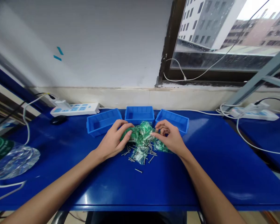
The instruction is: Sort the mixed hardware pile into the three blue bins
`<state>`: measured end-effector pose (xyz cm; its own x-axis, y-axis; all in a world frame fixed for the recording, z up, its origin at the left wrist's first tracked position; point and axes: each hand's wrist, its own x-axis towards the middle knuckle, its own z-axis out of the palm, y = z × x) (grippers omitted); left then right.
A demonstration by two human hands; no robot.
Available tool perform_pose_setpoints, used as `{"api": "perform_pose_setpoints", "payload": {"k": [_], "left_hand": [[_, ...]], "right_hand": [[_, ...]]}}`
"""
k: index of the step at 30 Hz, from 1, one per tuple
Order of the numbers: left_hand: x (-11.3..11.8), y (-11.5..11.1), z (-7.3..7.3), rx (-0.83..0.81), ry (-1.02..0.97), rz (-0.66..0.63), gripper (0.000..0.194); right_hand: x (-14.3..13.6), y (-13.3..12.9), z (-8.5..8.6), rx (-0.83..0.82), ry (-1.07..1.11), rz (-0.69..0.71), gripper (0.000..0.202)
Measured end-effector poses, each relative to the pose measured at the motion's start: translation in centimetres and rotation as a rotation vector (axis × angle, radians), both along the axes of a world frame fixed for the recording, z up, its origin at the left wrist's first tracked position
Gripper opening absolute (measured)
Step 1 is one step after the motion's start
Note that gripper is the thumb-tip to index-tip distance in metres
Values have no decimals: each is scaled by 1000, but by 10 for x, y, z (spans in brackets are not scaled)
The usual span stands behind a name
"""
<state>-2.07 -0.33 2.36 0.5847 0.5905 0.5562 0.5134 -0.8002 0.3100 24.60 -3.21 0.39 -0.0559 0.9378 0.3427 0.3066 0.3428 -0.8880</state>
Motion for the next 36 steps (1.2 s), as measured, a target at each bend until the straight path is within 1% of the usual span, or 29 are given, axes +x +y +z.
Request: {"api": "perform_pose_setpoints", "payload": {"k": [2, 5, 8, 10, 12, 13, 15, 17, 19, 21, 23, 25, 26, 28, 29, 30, 32, 34, 36], "left_hand": [[-7, -7, 2, -63, 19, 22, 31], [-14, -10, -2, -104, 39, -19, 31], [-11, -7, -2, -137, -12, -69, 26], [-3, -2, 2, -250, -93, -122, 25], [7, 4, 6, -441, -207, -182, 35], [12, 7, 7, -534, -291, -195, 40], [20, 12, 6, -670, -446, -201, 41], [24, 14, 3, -735, -567, -187, 38], [24, 13, 1, -744, -639, -160, 30], [22, 10, 1, -686, -667, -117, 20], [16, 8, 5, -550, -653, -61, 13], [5, 8, 11, -327, -584, 27, 15], [-2, 10, 14, -179, -529, 95, 18], [-16, 17, 18, 127, -356, 256, 13], [-23, 21, 18, 240, -269, 315, 13], [-29, 25, 17, 282, -161, 353, 15], [-36, 32, 12, 274, 8, 427, 15], [-38, 34, 7, 192, 145, 487, 17], [-36, 34, 4, 93, 215, 520, 19]], "right_hand": [[0, 0, 0, 6, 47, -37, 28], [-5, 1, 1, -4, 94, -76, 23], [-13, 3, 7, -40, 90, -71, 22], [-19, 6, 16, -74, 82, -41, 23], [-25, 11, 25, -125, 119, 27, 25], [-27, 14, 29, -150, 149, 62, 25], [-30, 19, 34, -189, 199, 124, 25], [-32, 21, 33, -213, 224, 162, 23], [-33, 19, 30, -215, 227, 171, 20], [-33, 16, 25, -198, 214, 164, 17], [-30, 12, 22, -166, 168, 135, 15], [-25, 10, 20, -110, 68, 52, 16], [-22, 10, 20, -74, -1, -6, 16], [-14, 11, 19, -9, -131, -112, 19], [-11, 12, 18, 15, -172, -151, 21], [-9, 13, 17, 35, -194, -179, 23], [-6, 13, 15, 66, -198, -214, 28], [-7, 11, 14, 83, -194, -221, 33], [-11, 8, 15, 90, -190, -213, 38]]}}
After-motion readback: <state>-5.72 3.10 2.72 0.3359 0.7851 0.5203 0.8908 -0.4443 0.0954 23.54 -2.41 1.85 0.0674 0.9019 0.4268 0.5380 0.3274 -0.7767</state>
